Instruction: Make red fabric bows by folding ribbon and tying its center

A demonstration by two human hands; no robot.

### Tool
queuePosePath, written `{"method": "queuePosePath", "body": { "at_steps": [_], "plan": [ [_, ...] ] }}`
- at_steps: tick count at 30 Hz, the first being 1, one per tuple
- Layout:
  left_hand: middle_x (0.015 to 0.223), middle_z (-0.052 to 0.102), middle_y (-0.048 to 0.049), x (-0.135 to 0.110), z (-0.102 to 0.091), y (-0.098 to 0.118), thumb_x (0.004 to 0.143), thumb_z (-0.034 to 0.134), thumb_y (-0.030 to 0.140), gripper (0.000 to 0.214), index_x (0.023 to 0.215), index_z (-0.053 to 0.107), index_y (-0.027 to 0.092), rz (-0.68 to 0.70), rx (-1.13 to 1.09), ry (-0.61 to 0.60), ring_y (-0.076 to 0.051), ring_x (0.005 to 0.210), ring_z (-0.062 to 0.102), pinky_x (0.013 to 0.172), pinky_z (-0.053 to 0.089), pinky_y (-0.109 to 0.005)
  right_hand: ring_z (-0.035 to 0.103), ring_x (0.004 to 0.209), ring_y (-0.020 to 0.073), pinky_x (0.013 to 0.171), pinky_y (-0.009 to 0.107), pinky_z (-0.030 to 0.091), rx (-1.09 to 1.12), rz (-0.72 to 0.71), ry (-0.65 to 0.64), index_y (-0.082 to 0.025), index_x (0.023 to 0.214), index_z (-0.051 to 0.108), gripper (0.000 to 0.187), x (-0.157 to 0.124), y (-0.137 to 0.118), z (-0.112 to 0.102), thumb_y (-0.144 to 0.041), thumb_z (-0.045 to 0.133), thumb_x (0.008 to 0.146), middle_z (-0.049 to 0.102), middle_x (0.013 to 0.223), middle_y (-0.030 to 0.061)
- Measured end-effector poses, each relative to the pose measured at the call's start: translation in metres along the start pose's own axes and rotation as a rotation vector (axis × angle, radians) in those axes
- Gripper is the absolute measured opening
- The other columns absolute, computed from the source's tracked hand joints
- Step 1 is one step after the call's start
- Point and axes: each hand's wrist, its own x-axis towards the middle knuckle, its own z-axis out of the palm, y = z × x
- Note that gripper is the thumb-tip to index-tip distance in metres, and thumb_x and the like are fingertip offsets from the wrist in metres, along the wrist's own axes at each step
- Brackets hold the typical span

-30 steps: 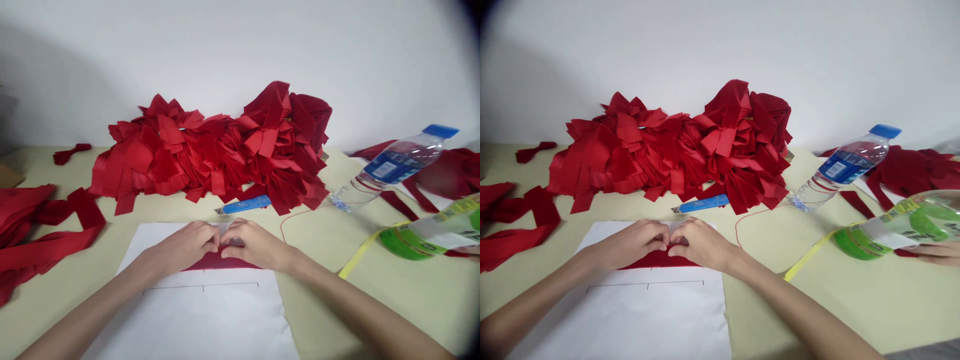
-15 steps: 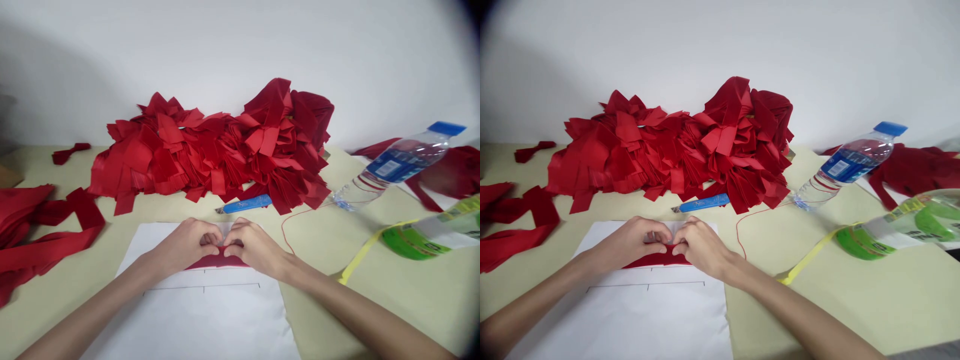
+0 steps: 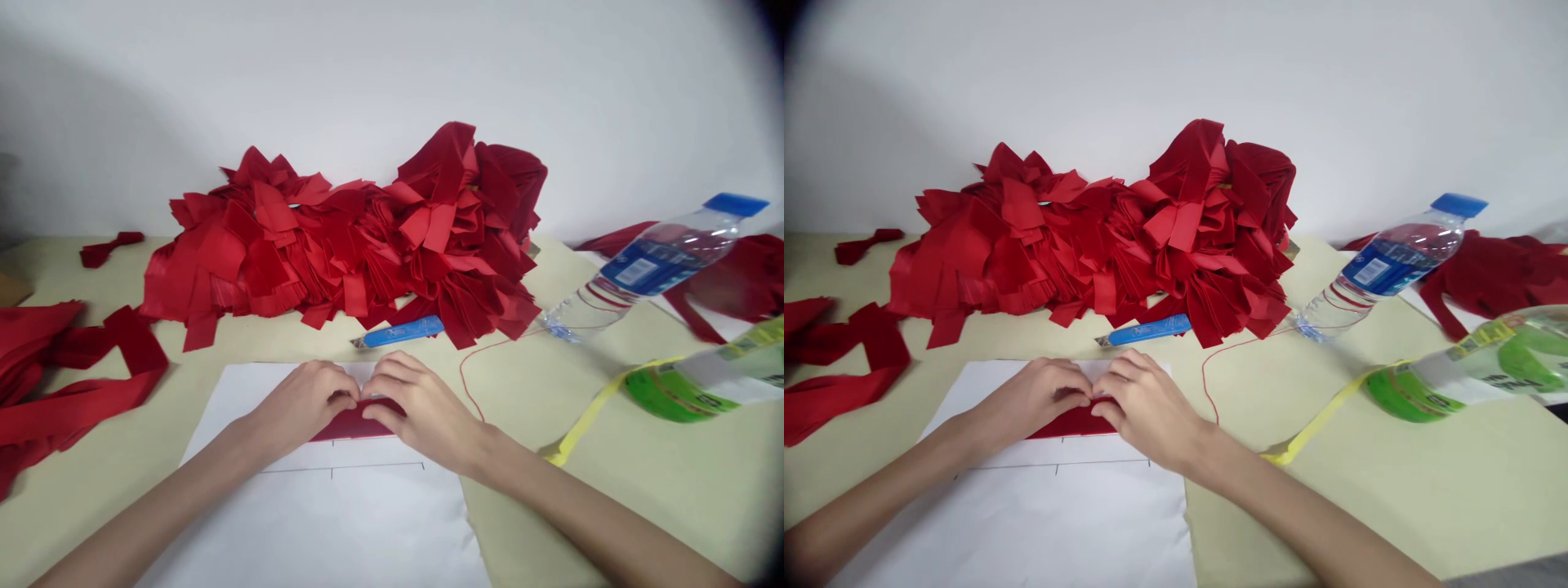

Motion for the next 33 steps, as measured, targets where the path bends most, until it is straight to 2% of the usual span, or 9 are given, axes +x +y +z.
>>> {"method": "queuePosePath", "body": {
  "at_steps": [5,13,24,27,33],
  "plan": [
    [0.073,0.069,0.0006,0.002,-0.001,0.000,0.082,0.046,0.017,0.025,0.074,0.069,0.023,-0.009,-0.014,-0.010,-0.016,0.068,0.061,0.066,0.044,-0.026,0.049,0.092,0.0188,0.082,0.033,0.040,-0.086,-0.099,-0.006,-0.018,0.080,0.065,0.011,-0.012,-0.010,0.005,-0.022,0.056,0.086,0.061,0.080,0.0029],
    [0.069,0.068,0.0010,0.002,-0.002,0.002,0.082,0.046,0.018,0.025,0.072,0.068,0.022,-0.009,-0.014,-0.018,-0.015,0.064,0.059,0.060,0.041,-0.026,0.048,0.089,0.0178,0.079,0.032,0.039,-0.134,-0.086,-0.026,-0.017,0.076,0.063,0.018,-0.016,-0.011,0.016,-0.020,0.051,0.088,0.061,0.080,0.0032],
    [0.070,0.067,0.0008,0.003,-0.001,0.000,0.076,0.048,0.014,0.021,0.070,0.067,0.021,-0.042,-0.009,-0.030,-0.014,0.063,0.058,0.059,0.041,-0.025,0.049,0.083,0.0163,0.077,0.030,0.041,-0.183,-0.101,-0.039,-0.016,0.073,0.062,0.019,-0.016,-0.017,0.013,-0.017,0.050,0.088,0.061,0.079,0.0037],
    [0.070,0.066,0.0007,0.002,0.002,-0.001,0.075,0.047,0.013,0.021,0.070,0.066,0.021,-0.061,-0.007,-0.026,-0.014,0.061,0.057,0.056,0.040,-0.024,0.050,0.083,0.0160,0.078,0.029,0.041,-0.125,-0.119,-0.050,-0.016,0.073,0.064,0.018,-0.016,-0.015,0.008,-0.018,0.052,0.087,0.061,0.077,0.0029],
    [0.075,0.065,-0.0005,-0.002,0.006,0.001,0.081,0.047,0.016,0.020,0.073,0.065,0.021,-0.081,0.001,-0.006,-0.015,0.066,0.057,0.061,0.042,-0.027,0.051,0.085,0.0153,0.082,0.028,0.041,0.015,0.034,0.014,-0.017,0.086,0.068,0.013,-0.001,0.006,-0.006,-0.018,0.054,0.087,0.065,0.082,0.0012]
  ]
}}
